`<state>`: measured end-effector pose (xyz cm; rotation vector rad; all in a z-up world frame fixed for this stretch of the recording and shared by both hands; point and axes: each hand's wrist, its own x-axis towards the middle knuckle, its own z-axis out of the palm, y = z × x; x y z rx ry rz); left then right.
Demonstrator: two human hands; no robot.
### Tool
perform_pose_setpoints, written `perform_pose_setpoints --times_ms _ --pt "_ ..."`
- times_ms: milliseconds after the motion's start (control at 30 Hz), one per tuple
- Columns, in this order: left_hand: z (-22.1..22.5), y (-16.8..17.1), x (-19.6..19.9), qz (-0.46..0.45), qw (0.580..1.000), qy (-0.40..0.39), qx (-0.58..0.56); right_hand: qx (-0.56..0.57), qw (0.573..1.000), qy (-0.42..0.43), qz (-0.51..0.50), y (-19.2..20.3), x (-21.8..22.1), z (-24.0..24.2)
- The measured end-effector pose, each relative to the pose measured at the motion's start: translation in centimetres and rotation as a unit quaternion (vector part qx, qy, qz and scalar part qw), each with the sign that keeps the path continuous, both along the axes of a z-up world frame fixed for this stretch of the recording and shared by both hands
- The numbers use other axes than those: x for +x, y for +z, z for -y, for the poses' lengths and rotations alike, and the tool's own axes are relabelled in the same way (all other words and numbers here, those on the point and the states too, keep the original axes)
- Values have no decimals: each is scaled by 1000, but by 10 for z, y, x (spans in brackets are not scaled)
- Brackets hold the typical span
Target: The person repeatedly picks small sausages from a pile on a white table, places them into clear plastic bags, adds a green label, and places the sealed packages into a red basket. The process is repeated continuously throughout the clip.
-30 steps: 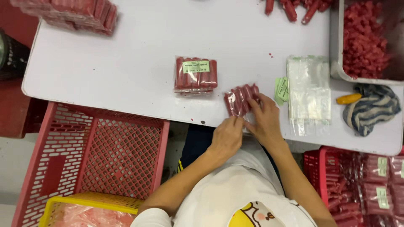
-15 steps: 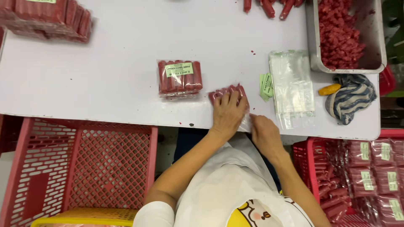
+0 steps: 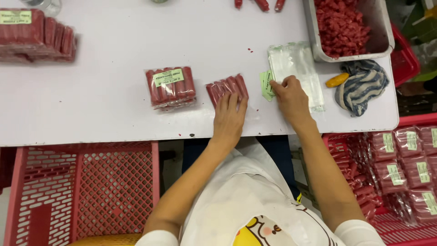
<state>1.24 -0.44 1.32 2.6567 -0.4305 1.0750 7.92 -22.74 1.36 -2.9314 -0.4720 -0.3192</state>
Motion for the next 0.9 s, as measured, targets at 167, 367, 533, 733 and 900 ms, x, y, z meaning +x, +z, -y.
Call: perform_pose_setpoints --times_ms 167,367,533,733,900 --pt "2 17 -44 -99 976 -155 -116 28 995 46 83 -19 3 7" --pt "28 -4 2 -148 950 -227 -156 59 997 33 47 -23 3 9" --pt "27 10 36 -430 842 -267 -187 59 994 24 83 -42 5 10" --pt "12 11 21 -438 828 -269 -226 64 997 36 39 -36 8 11" --pt "11 5 10 -402 857 -263 -185 77 996 38 24 -44 9 14"
